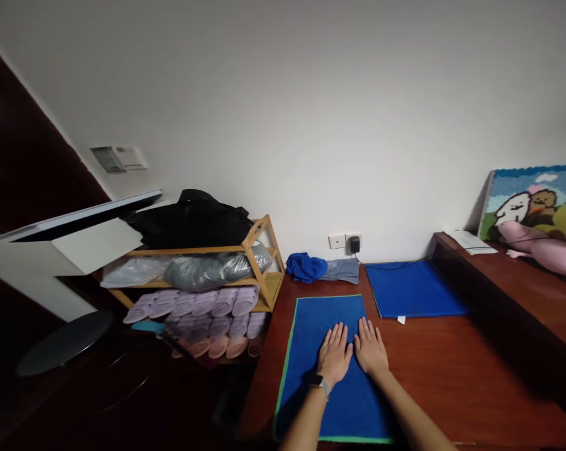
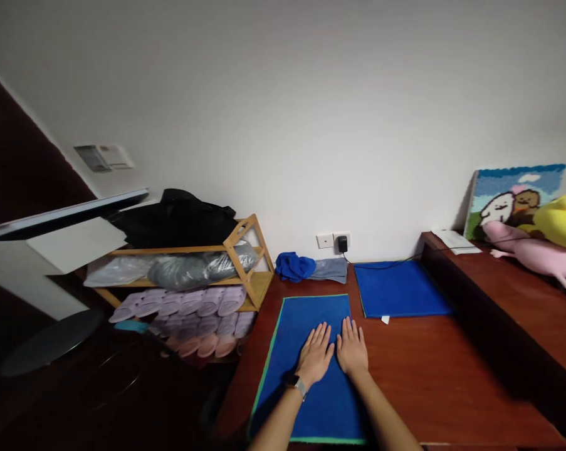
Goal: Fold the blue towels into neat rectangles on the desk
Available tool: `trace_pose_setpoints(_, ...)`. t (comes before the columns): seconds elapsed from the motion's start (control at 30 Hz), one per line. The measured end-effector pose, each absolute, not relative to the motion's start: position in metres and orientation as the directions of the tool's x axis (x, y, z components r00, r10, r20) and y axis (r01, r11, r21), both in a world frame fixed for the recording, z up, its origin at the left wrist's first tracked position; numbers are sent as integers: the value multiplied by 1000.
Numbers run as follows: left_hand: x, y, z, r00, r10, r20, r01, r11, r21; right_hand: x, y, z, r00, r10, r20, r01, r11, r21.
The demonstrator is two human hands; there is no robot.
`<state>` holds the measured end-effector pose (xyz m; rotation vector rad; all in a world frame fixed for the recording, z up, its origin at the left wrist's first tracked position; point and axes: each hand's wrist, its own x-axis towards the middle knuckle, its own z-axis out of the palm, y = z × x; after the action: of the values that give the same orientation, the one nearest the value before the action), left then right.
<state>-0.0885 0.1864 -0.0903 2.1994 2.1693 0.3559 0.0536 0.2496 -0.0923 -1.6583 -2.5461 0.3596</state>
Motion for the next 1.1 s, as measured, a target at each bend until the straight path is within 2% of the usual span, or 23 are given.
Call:
trace_pose_setpoints(0.17, -144, 141, -94, -148, 985, 93, 980, 133, 149, 51, 253, -86, -396, 916, -73, 894, 366, -259)
trace_pose_setpoints(0.3, -189, 94, -96, -262, 957, 120, 960, 246, 133, 49, 254, -76, -377, 919, -115, 904, 339, -259)
trace_pose_setpoints(0.4, -202, 73, -93, -264, 954, 142, 960, 245, 138, 55, 245, -66, -365, 921, -136, 908, 320, -271)
trace_pose_setpoints(0.53, -186, 76, -82, -239, 948, 207, 967, 214, 139, 76, 210, -72, -402, 915, -34, 878, 375, -299)
trace_pose_setpoints(0.73, -88, 118, -76, -9, 978, 208, 984, -28, 177, 93, 170, -89, -419, 906, -60, 872, 383, -305)
trace_pose_setpoints(0.83, -50, 127, -82, 45, 982, 182, 975, -83, 208, 93, 167, -84, -438, 897, -66, 870, 403, -284)
trace_pose_setpoints(0.97, -64, 105, -91, -5, 991, 137, 979, -23, 201, 92, 167, -80, -428, 902, -59, 874, 396, -281)
trace_pose_setpoints(1.1, -125, 54, -97, -188, 974, 128, 975, 170, 139, 91, 168, -78, -411, 910, -57, 877, 378, -296)
